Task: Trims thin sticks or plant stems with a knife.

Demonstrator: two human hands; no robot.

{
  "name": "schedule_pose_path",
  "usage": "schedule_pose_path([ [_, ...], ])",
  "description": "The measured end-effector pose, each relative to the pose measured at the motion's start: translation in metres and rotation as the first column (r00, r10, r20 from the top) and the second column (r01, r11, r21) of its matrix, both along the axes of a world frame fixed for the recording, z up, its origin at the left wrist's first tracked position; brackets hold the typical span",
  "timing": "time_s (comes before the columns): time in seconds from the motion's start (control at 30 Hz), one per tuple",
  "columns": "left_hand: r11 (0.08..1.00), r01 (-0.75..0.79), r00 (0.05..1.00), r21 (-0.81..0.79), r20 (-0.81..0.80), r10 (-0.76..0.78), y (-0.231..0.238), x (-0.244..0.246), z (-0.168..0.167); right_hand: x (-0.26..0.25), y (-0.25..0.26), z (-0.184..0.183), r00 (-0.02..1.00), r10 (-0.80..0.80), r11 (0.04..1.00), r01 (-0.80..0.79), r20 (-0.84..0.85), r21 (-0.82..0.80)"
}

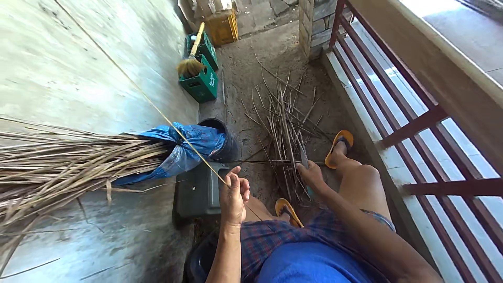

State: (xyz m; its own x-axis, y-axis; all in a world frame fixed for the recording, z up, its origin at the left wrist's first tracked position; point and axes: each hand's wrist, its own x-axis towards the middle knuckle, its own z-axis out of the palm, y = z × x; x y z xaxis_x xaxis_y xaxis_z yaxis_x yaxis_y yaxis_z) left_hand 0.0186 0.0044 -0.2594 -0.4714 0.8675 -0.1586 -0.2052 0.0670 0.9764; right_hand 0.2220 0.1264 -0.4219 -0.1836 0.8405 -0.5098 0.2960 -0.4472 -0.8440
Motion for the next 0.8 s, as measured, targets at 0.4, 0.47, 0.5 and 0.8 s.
schedule_pose_path([
  [0.4,0.993,0.115,0.977,-0.008,0.183,-0.112,0.053,0.03,0.01,-0.017,-0.12,0.052,0.76,0.341,0.938,-0.239,-0.554,0.25],
  [0.47,0.992,0.127,0.988,-0.012,0.091,-0.125,0.054,0.029,-0.001,-0.016,-0.116,0.053,0.755,0.242,0.97,-0.19,-0.61,0.149],
  [0.5,0.99,0.141,0.989,-0.022,0.043,-0.14,0.053,0.027,-0.006,-0.015,-0.114,0.057,0.761,0.184,0.982,-0.17,-0.622,0.083],
  [0.8,0.888,0.375,0.927,-0.268,0.081,-0.367,-0.028,0.046,-0.062,-0.016,-0.091,0.077,0.787,-0.073,0.986,-0.035,-0.613,-0.161],
])
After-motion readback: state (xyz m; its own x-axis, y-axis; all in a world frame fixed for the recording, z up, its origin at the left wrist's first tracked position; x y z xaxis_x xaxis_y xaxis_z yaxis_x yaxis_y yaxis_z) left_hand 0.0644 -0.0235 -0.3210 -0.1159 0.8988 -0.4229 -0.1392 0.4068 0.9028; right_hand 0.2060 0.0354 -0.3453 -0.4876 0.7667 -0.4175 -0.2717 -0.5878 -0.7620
